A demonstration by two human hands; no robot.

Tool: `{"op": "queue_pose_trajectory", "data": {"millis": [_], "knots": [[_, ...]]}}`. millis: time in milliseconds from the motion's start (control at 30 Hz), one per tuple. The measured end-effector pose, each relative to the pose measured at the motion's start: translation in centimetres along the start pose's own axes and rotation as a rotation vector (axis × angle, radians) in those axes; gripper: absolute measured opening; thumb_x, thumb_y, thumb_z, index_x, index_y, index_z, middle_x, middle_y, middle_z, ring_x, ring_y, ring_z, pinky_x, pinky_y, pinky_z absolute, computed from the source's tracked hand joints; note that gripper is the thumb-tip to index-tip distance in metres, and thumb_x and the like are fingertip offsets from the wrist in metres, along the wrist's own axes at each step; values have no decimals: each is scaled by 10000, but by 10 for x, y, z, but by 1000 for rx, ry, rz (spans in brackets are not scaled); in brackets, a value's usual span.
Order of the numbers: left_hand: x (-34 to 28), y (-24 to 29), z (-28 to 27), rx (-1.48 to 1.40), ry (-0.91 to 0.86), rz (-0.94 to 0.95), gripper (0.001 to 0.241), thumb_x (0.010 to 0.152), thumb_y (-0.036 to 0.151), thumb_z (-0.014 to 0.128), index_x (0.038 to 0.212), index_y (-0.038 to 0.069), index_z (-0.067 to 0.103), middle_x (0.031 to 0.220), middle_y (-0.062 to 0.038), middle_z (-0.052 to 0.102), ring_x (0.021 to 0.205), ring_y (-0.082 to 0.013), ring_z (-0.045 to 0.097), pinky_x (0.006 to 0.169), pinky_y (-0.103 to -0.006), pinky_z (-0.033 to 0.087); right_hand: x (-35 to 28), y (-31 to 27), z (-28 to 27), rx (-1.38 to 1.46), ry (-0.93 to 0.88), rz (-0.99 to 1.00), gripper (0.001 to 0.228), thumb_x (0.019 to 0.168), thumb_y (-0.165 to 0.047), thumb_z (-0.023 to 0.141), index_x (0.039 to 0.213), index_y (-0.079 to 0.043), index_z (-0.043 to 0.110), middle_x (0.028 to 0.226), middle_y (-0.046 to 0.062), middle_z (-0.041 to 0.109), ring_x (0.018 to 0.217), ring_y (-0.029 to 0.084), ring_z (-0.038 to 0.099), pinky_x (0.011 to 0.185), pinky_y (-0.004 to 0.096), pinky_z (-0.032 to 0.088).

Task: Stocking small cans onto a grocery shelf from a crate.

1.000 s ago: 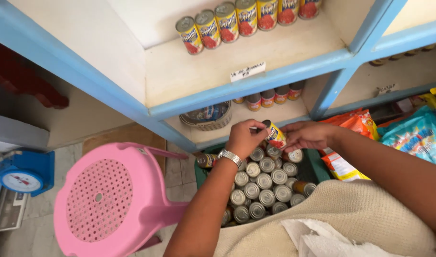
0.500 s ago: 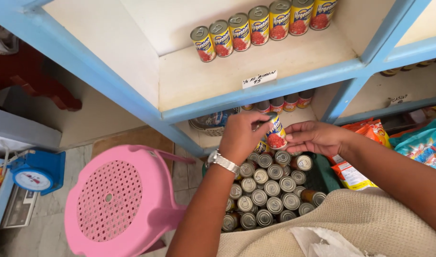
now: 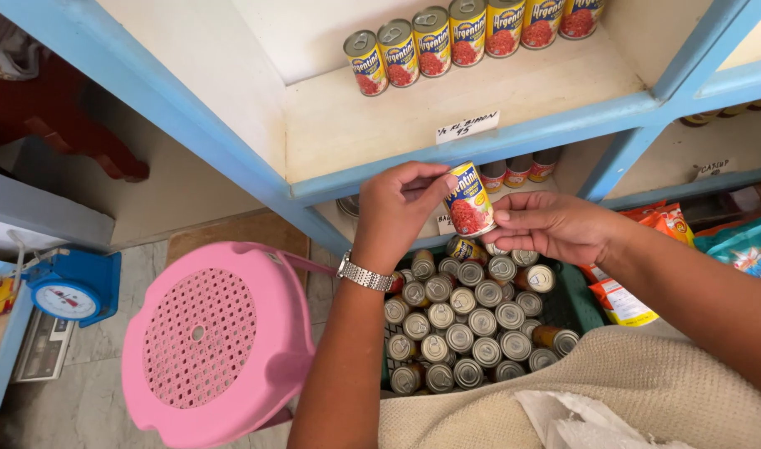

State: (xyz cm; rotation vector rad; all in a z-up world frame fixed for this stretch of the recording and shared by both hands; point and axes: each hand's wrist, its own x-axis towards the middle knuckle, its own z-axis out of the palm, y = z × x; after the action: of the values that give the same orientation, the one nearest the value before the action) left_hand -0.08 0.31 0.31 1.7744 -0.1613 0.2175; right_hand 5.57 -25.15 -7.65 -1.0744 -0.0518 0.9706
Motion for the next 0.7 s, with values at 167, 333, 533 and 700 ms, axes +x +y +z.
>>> {"op": "queue_pose_trajectory", "data": {"millis": [167, 333, 533, 700], "knots": [[-5, 21, -11, 75, 61, 107, 196, 882, 117, 805, 1041, 8, 771, 995, -84, 798, 883, -113, 764, 809, -254, 637, 4, -11, 32, -16, 32, -35, 379, 915, -97, 645, 1286, -20, 620, 1234, 90, 711, 1116, 179, 695, 990, 322, 556], [-7, 50, -27, 184, 137, 239, 189, 880, 88, 806, 1053, 23, 768, 1047, -79, 780, 899, -124, 762, 803, -263, 643, 14, -30, 68, -24, 39, -53, 371, 901, -112, 663, 1259, -23, 623, 1182, 83, 721, 1081, 185, 708, 977, 331, 562], [-8, 59, -57, 200, 235, 301, 180, 907, 74, 785, 1074, 17, 748, 1104, -95, 761, 951, -138, 755, 838, -273, 655, 53, -41, 102, -70, -17, -170, 393, 868, -75, 720, 1235, -4, 597, 1093, 88, 709, 1006, 189, 709, 952, 353, 578], [1, 39, -76, 317, 470, 396, 191, 973, 58, 726, 1160, 20, 731, 1196, -118, 749, 1054, -188, 749, 863, -291, 648, 106, -66, 124, -365, 7, -516, 452, 835, 41, 766, 1255, 25, 601, 1104, 103, 709, 1005, 162, 695, 931, 308, 575]]}}
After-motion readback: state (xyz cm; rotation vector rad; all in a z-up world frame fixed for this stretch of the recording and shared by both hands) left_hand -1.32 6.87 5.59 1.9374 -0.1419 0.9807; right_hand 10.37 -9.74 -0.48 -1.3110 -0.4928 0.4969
